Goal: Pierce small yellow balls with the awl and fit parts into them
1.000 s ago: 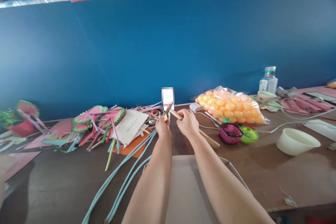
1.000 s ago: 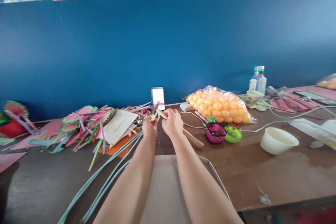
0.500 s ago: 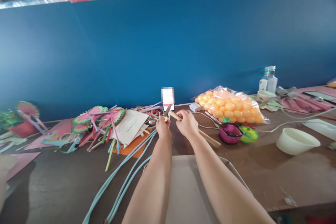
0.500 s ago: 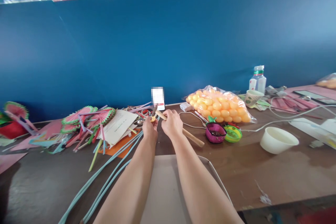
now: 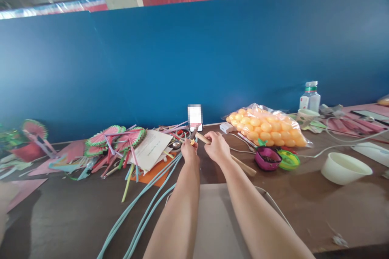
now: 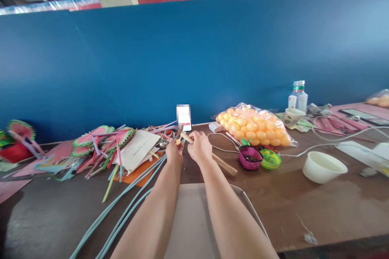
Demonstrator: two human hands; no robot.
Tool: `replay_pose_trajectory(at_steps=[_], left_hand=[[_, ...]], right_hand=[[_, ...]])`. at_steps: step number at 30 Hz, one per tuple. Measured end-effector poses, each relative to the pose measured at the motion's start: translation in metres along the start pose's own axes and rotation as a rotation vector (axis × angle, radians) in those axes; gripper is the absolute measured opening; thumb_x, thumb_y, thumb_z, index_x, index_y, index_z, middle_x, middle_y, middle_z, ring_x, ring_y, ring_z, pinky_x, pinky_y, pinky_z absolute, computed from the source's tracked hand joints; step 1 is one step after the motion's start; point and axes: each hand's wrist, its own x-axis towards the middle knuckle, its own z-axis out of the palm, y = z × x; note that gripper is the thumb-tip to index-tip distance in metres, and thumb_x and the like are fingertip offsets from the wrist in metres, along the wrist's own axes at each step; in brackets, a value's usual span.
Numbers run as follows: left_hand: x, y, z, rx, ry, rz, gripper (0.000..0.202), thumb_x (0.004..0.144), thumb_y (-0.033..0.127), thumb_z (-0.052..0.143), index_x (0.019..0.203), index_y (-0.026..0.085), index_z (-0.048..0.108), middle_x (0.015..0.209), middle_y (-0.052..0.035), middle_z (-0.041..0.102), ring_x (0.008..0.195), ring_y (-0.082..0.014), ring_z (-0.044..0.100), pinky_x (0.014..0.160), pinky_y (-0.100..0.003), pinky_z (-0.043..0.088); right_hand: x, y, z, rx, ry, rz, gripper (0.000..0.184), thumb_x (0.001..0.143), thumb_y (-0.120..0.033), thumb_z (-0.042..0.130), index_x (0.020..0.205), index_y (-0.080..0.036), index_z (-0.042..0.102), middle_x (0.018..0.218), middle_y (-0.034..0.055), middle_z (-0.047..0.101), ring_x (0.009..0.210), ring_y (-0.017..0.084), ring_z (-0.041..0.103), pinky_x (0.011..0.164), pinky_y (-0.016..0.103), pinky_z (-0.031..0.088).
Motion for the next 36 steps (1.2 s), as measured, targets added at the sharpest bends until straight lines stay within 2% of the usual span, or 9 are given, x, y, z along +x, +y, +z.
replay_pose_trajectory(at_steps=[3,5,10,16,20,25,28,32,36], left_hand=[[0.003,-0.002,0.000,0.003,0.005,-0.005,0.016,0.091,0.026,0.050,0.081,0.014,0.055,0.071,-0.0026,0.056,0.054,-0.0073,0.055,0.059,-0.021,0.051],[0.006,-0.004,-0.001,0.000,0.001,0.005,0.015,0.091,0.025,0.050,0.082,0.014,0.055,0.071,-0.0022,0.056,0.053,-0.0072,0.054,0.059,-0.021,0.051],[0.010,-0.008,-0.004,0.010,0.007,0.040,0.015,0.091,0.027,0.050,0.084,0.014,0.055,0.072,-0.0022,0.057,0.054,-0.0077,0.055,0.058,-0.021,0.051],[0.005,-0.006,-0.004,0.062,-0.014,0.071,0.016,0.090,0.029,0.050,0.086,0.015,0.056,0.077,-0.0041,0.058,0.059,-0.0102,0.060,0.058,-0.022,0.052],[0.006,-0.008,-0.005,0.070,-0.081,0.105,0.017,0.089,0.032,0.052,0.090,0.015,0.057,0.082,-0.0057,0.061,0.064,-0.0116,0.062,0.058,-0.022,0.053],[0.011,-0.011,-0.006,0.067,-0.099,0.109,0.020,0.088,0.035,0.054,0.090,0.015,0.059,0.082,-0.0063,0.062,0.064,-0.0120,0.063,0.056,-0.021,0.052],[0.011,-0.011,-0.006,0.072,-0.097,0.103,0.021,0.088,0.035,0.054,0.090,0.015,0.058,0.080,-0.0055,0.062,0.063,-0.0117,0.062,0.055,-0.021,0.052],[0.007,-0.009,-0.004,0.078,-0.083,0.081,0.018,0.088,0.033,0.054,0.089,0.015,0.057,0.079,-0.0049,0.061,0.061,-0.0111,0.061,0.053,-0.021,0.051],[0.003,-0.007,-0.001,0.070,-0.068,0.041,0.017,0.088,0.032,0.055,0.090,0.015,0.056,0.080,-0.0045,0.060,0.060,-0.0110,0.060,0.053,-0.021,0.050]], right_hand=[[0.002,0.004,0.000,0.000,-0.006,0.006,0.028,0.071,-0.013,0.053,0.093,-0.028,0.061,0.102,0.0019,0.058,0.091,0.019,0.057,0.067,0.027,0.039],[0.004,0.009,-0.001,-0.013,-0.014,0.071,0.027,0.072,-0.015,0.055,0.095,-0.028,0.061,0.104,0.0029,0.058,0.093,0.020,0.058,0.069,0.028,0.040],[0.010,0.024,-0.004,-0.066,-0.155,0.231,0.031,0.073,-0.020,0.058,0.103,-0.024,0.062,0.109,0.0088,0.059,0.096,0.023,0.060,0.076,0.032,0.042],[0.015,0.039,0.005,-0.091,-0.304,0.228,0.032,0.071,-0.025,0.064,0.102,-0.020,0.064,0.109,0.0112,0.065,0.098,0.024,0.062,0.075,0.030,0.043],[0.016,0.042,0.009,-0.148,-0.344,0.243,0.032,0.070,-0.022,0.063,0.102,-0.022,0.065,0.113,0.0106,0.066,0.102,0.026,0.062,0.077,0.032,0.044],[0.014,0.039,0.009,-0.180,-0.378,0.245,0.034,0.071,-0.020,0.061,0.104,-0.023,0.067,0.115,0.0109,0.065,0.105,0.027,0.062,0.080,0.034,0.045],[0.013,0.036,0.007,-0.196,-0.349,0.249,0.036,0.073,-0.022,0.061,0.109,-0.023,0.066,0.118,0.0124,0.063,0.108,0.029,0.060,0.085,0.037,0.045],[0.013,0.032,0.006,-0.159,-0.236,0.249,0.040,0.077,-0.033,0.060,0.115,-0.023,0.063,0.122,0.0137,0.060,0.113,0.031,0.056,0.091,0.041,0.043],[0.011,0.026,0.005,-0.081,-0.136,0.215,0.031,0.080,-0.028,0.053,0.109,-0.024,0.065,0.117,0.0110,0.062,0.110,0.027,0.057,0.090,0.038,0.043]])
